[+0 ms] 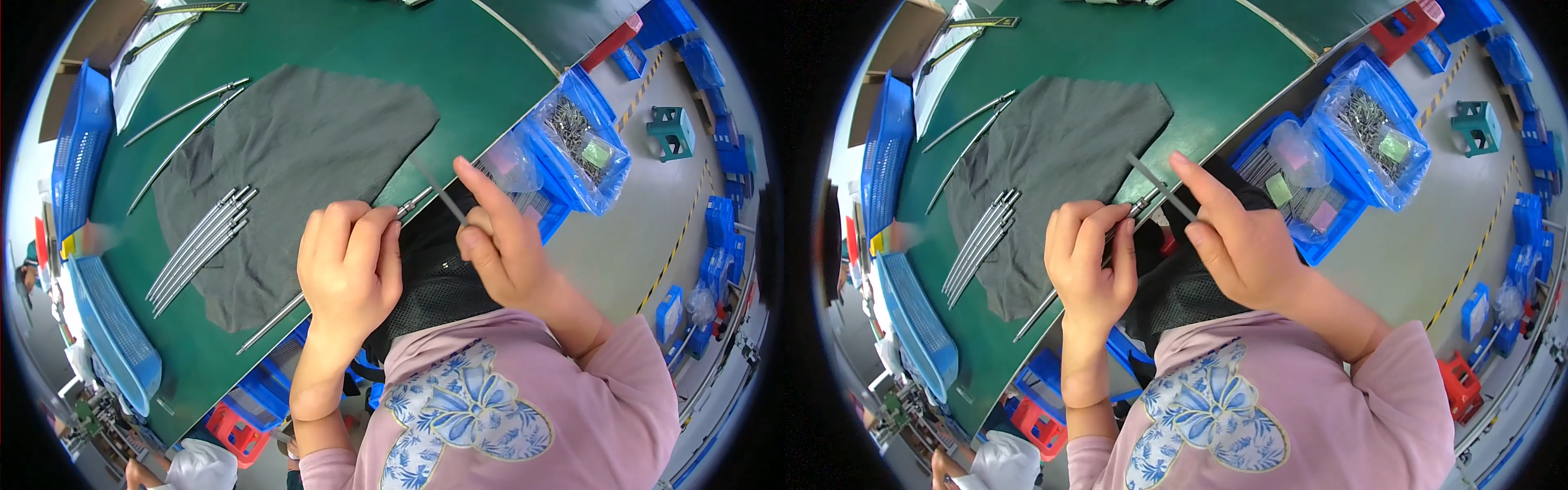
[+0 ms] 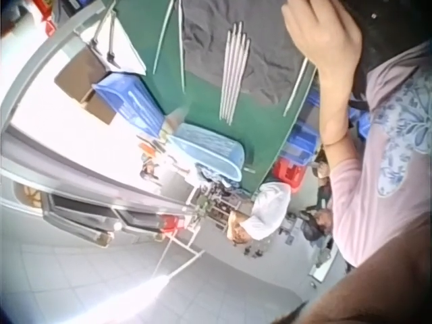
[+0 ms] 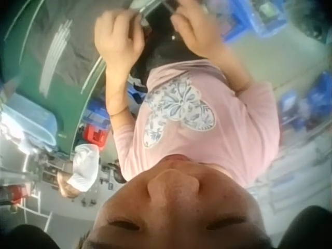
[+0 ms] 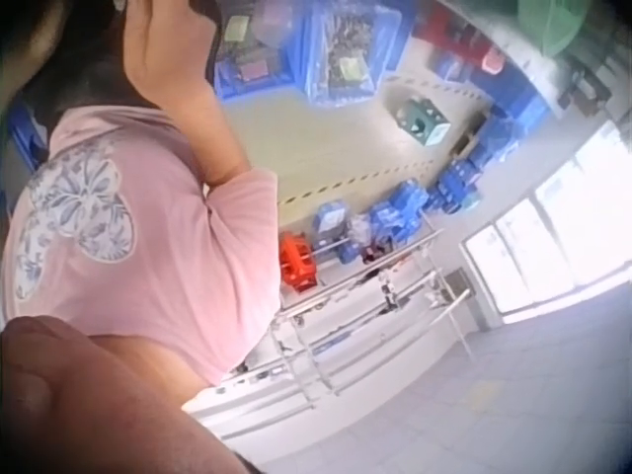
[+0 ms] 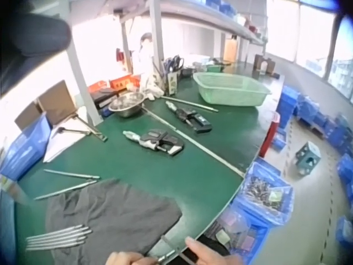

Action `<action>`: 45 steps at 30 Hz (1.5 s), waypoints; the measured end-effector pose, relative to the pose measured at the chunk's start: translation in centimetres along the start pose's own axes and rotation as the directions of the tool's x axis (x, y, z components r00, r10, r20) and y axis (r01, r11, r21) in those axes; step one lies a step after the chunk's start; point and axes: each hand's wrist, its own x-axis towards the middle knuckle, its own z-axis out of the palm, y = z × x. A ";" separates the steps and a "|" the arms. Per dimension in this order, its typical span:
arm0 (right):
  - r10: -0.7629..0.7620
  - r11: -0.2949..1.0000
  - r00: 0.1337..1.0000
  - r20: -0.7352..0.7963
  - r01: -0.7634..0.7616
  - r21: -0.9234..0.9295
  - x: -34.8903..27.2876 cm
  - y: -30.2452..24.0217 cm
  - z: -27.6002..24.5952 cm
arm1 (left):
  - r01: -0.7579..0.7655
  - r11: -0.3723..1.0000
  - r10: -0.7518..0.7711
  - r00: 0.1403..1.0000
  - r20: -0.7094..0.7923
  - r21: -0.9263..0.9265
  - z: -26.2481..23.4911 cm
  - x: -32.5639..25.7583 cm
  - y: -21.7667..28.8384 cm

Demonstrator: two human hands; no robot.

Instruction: The person is filing the ends of metal rods to smooth them and then measuring the rods using a digital micrometer.

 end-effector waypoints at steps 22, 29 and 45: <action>-0.401 0.868 0.913 -0.082 0.350 -0.352 -1.2 1.3 2.4 | 0.054 0.997 -0.058 0.996 -0.075 -0.049 0.2 0.1 0.4; -0.375 0.844 0.926 -0.051 0.318 -0.432 -0.6 -0.9 1.7 | 0.070 0.994 -0.082 0.988 -0.129 -0.089 0.8 0.0 0.3; -0.403 0.765 0.915 -0.004 0.334 -0.551 -0.6 -0.1 2.2 | 0.059 0.995 -0.068 0.991 -0.112 -0.082 0.8 -0.1 0.4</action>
